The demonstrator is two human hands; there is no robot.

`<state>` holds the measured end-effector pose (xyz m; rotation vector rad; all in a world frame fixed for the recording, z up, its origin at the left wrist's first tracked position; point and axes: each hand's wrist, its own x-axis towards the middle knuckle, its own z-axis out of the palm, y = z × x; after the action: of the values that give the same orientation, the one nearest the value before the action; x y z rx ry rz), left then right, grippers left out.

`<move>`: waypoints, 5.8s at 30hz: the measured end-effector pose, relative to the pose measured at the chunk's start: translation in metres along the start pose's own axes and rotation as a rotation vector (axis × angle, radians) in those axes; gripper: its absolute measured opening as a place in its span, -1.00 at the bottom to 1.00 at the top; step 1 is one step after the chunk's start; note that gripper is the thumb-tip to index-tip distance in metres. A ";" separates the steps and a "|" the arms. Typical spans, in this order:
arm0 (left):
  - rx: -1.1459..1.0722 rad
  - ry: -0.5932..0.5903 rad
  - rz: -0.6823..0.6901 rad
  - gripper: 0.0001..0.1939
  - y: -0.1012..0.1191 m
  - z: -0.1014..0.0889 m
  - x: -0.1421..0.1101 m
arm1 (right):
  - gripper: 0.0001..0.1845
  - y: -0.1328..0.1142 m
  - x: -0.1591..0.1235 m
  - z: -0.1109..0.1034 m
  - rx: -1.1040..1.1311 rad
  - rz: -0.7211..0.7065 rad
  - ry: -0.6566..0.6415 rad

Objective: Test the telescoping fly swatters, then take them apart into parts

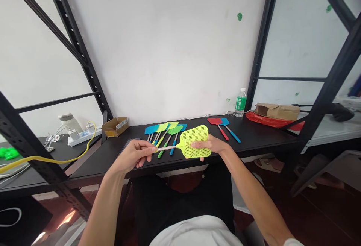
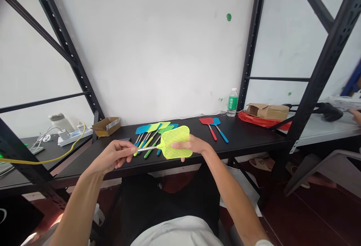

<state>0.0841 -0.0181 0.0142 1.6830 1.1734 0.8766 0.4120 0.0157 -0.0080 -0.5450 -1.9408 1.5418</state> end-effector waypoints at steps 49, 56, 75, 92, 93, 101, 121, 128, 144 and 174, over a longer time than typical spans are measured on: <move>0.660 0.078 0.306 -0.57 -0.038 0.095 0.031 | -0.89 0.057 0.032 -0.038 0.517 0.151 0.632; 0.899 0.048 0.289 -0.53 -0.059 0.100 0.040 | -0.80 0.062 0.009 -0.083 0.913 0.097 0.729; 0.850 0.063 0.350 -0.65 -0.057 0.098 0.039 | -0.82 0.058 0.006 -0.081 1.370 0.013 0.686; 0.867 0.048 0.316 -0.64 -0.054 0.099 0.039 | -0.73 0.074 0.019 -0.065 1.304 -0.312 0.984; 0.865 0.047 0.318 -0.65 -0.054 0.099 0.039 | -0.71 0.074 0.020 -0.064 1.298 -0.311 0.994; 0.856 0.059 0.335 -0.67 -0.056 0.099 0.040 | -0.50 0.081 0.020 -0.065 1.236 -0.314 1.113; 0.887 0.173 0.209 -0.76 -0.053 0.102 0.041 | -0.63 0.082 0.026 -0.059 1.140 -0.351 1.238; 0.937 0.142 0.111 -0.56 -0.053 0.103 0.040 | -0.62 0.078 0.027 -0.053 1.152 -0.384 1.281; 0.516 0.271 0.251 -0.65 -0.044 0.104 0.038 | -0.84 0.060 0.040 -0.033 0.942 -0.053 0.772; -0.063 -0.119 0.167 -0.56 -0.017 0.108 0.029 | -0.55 0.043 0.045 -0.003 0.064 -0.304 0.528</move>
<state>0.1837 -0.0162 -0.0389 1.7748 0.9264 0.8921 0.3783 0.0573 -0.0408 -0.5357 -1.4843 1.1242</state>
